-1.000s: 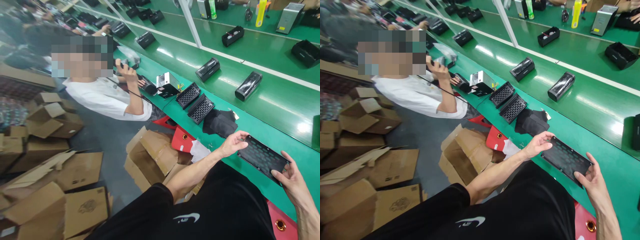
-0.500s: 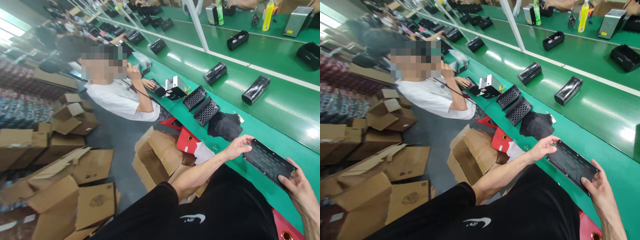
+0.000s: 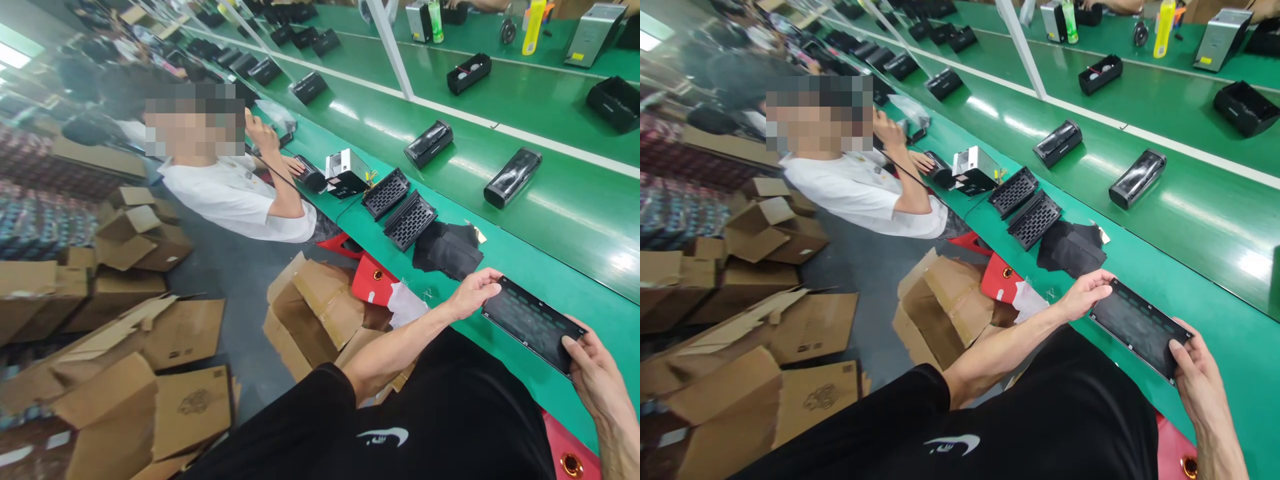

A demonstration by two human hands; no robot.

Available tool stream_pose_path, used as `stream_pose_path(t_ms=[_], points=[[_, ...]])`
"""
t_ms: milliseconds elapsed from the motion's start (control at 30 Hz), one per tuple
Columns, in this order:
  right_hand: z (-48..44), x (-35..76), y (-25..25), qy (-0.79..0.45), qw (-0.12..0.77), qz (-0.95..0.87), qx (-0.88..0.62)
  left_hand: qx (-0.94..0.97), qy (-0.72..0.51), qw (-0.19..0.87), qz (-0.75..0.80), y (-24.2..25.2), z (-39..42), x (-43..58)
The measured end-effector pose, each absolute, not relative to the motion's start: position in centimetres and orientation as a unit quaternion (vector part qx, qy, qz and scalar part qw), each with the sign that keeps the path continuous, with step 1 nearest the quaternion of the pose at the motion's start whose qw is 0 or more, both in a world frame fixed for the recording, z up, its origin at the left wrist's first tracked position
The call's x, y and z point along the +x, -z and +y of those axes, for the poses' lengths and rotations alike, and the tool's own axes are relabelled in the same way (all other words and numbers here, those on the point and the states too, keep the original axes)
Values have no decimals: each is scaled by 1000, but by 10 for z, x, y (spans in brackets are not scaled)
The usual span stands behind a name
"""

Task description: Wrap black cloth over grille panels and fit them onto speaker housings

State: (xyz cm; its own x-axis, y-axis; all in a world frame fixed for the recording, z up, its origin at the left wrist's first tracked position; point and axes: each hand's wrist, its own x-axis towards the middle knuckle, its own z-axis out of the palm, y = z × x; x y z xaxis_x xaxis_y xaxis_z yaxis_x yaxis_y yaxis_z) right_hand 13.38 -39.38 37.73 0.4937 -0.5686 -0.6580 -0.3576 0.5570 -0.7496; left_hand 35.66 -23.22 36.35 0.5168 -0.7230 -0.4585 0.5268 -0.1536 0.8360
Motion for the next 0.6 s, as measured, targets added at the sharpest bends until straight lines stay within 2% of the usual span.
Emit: stream_pose_path(t_ms=[300,600], points=[[-391,138,-402,72,717,519,-459,593,475,640,-114,-381,-226,359],[-380,147,-413,95,646,504,-566,515,511,670,-156,-391,-222,357]])
